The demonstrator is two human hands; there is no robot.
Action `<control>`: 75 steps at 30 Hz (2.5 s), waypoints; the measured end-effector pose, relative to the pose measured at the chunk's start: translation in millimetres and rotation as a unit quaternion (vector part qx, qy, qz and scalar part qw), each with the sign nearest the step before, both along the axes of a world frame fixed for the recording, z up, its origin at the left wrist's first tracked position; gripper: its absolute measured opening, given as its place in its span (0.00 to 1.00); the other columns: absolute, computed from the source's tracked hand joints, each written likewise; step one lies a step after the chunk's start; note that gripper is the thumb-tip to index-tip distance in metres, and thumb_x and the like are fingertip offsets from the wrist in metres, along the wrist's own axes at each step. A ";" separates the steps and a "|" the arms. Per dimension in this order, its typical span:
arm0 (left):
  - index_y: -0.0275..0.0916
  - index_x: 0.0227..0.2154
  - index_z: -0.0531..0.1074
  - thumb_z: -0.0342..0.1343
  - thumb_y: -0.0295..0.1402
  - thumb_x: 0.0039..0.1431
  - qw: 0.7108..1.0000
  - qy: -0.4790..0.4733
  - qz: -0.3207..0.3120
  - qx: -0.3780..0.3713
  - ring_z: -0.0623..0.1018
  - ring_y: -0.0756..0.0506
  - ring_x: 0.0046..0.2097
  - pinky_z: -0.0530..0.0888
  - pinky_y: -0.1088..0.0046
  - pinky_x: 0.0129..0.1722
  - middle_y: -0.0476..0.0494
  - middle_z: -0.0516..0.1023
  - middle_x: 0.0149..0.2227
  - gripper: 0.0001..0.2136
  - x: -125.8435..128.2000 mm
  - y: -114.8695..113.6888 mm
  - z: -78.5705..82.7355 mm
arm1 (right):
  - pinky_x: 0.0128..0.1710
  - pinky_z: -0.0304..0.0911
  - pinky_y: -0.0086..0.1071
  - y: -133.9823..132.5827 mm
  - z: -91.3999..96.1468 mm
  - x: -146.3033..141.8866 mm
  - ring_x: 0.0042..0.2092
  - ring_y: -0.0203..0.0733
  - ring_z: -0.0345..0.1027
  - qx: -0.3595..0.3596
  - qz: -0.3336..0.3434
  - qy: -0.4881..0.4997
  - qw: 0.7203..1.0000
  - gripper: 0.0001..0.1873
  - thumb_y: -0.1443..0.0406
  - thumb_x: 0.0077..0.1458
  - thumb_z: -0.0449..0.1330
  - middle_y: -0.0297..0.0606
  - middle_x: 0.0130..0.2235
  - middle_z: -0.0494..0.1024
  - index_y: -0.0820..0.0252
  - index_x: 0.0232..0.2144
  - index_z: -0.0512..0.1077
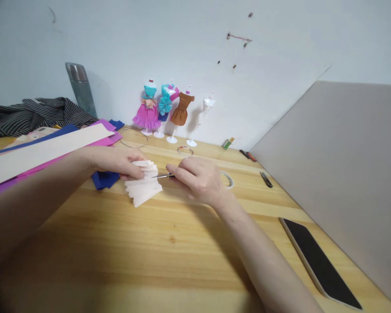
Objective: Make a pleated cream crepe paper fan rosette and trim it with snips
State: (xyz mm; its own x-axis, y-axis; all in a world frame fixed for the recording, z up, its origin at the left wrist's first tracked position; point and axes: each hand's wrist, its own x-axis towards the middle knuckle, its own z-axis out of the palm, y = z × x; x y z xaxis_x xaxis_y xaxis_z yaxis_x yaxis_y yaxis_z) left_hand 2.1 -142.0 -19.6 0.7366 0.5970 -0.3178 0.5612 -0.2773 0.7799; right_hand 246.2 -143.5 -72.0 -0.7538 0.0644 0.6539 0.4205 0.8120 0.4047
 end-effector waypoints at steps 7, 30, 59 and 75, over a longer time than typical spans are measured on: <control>0.39 0.20 0.61 0.52 0.27 0.46 1.000 0.021 0.006 -0.003 0.62 0.53 0.22 0.58 0.74 0.23 0.54 0.61 0.18 0.05 4.3 -2.8 2.3 | 0.26 0.54 0.30 -2.6 -2.6 -5.1 0.27 0.35 0.62 0.013 -0.021 -0.004 1.000 0.09 0.66 0.58 0.57 0.34 0.26 0.71 0.59 0.41 0.72; 0.39 0.18 0.60 0.50 0.27 0.46 1.000 0.005 -0.010 0.006 0.61 0.52 0.21 0.56 0.73 0.22 0.53 0.61 0.16 0.06 3.3 0.8 -2.6 | 0.25 0.51 0.30 2.2 -11.0 -1.2 0.26 0.35 0.61 0.018 -0.018 -0.011 1.000 0.08 0.67 0.58 0.58 0.34 0.24 0.71 0.60 0.41 0.72; 0.39 0.18 0.62 0.51 0.26 0.43 0.999 -0.020 0.037 -0.008 0.61 0.53 0.21 0.57 0.75 0.22 0.54 0.61 0.16 0.05 5.2 -0.8 -3.5 | 0.25 0.53 0.29 1.7 -16.1 -7.3 0.26 0.34 0.61 0.015 -0.031 -0.001 0.999 0.08 0.64 0.59 0.57 0.34 0.25 0.71 0.61 0.41 0.71; 0.38 0.17 0.63 0.52 0.24 0.43 0.996 -0.029 0.082 0.000 0.62 0.53 0.21 0.57 0.78 0.21 0.53 0.62 0.16 0.06 6.5 -4.1 -3.5 | 0.25 0.53 0.30 2.1 -18.0 -9.0 0.26 0.35 0.61 -0.004 -0.023 0.008 1.000 0.08 0.65 0.59 0.57 0.36 0.25 0.71 0.65 0.40 0.71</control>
